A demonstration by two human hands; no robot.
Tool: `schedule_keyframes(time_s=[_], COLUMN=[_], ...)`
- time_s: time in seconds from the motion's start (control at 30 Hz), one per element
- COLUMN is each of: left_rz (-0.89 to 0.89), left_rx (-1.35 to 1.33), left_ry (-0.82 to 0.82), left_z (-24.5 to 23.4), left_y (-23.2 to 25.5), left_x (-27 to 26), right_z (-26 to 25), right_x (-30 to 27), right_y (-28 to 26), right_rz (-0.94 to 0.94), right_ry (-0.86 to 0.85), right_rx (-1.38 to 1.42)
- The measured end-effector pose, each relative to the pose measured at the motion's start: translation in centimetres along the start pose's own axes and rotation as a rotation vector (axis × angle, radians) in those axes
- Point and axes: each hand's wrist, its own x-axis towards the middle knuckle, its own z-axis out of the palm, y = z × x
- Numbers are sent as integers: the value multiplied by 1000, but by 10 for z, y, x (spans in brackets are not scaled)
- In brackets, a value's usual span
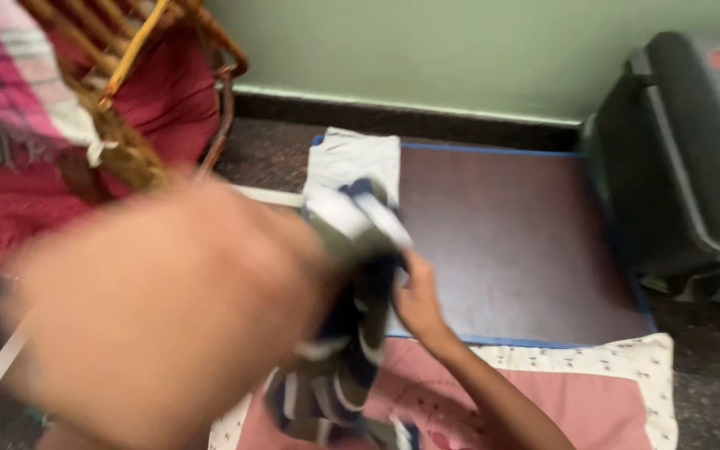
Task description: The person folds several items of clothing on a mat on the floor. They fold a pair of light-colored shorts, a striped polo shirt, a light green long-sleeved shirt, and a plaid short-sleeved shirt, stacking them neatly.
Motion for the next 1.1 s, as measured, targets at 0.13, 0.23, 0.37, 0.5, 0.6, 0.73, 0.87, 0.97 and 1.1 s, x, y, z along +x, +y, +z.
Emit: schedule_keyframes(time_s=[0.13,0.23,0.37,0.5,0.6,0.73,0.87,0.97,1.1], left_rz=[-294,-609,-88,264,52,-79,-325,-185,-51], left_rx=[-153,-365,235,645,666,575,70,-355,-401], left_ry=[130,129,144,110,-37,-61,-355,-640,-536], left_z=[-3,6,31,115,209,314,385,407,426], left_y=[-10,-24,-57,-107,-161,-170,-68,25,77], left_x=[13,7,-4,-20,-20,-51,-141,-205,-221], right_z=[-62,-159,-266,-308,-299,-277,-280,-288,-292], right_x=[-23,-27,-49,22,87,30,-65,-98,-85], right_y=[-36,-59,-81,-67,-41,-11,41,93,163], right_rz=[-14,-269,-336,-352,-288,-383,-205,64,136], right_ry=[106,446,821,703,516,305,137,73,-105], right_rx=[-310,-786,-427,-751,-1273,-1288,-1257,-1148,-1195])
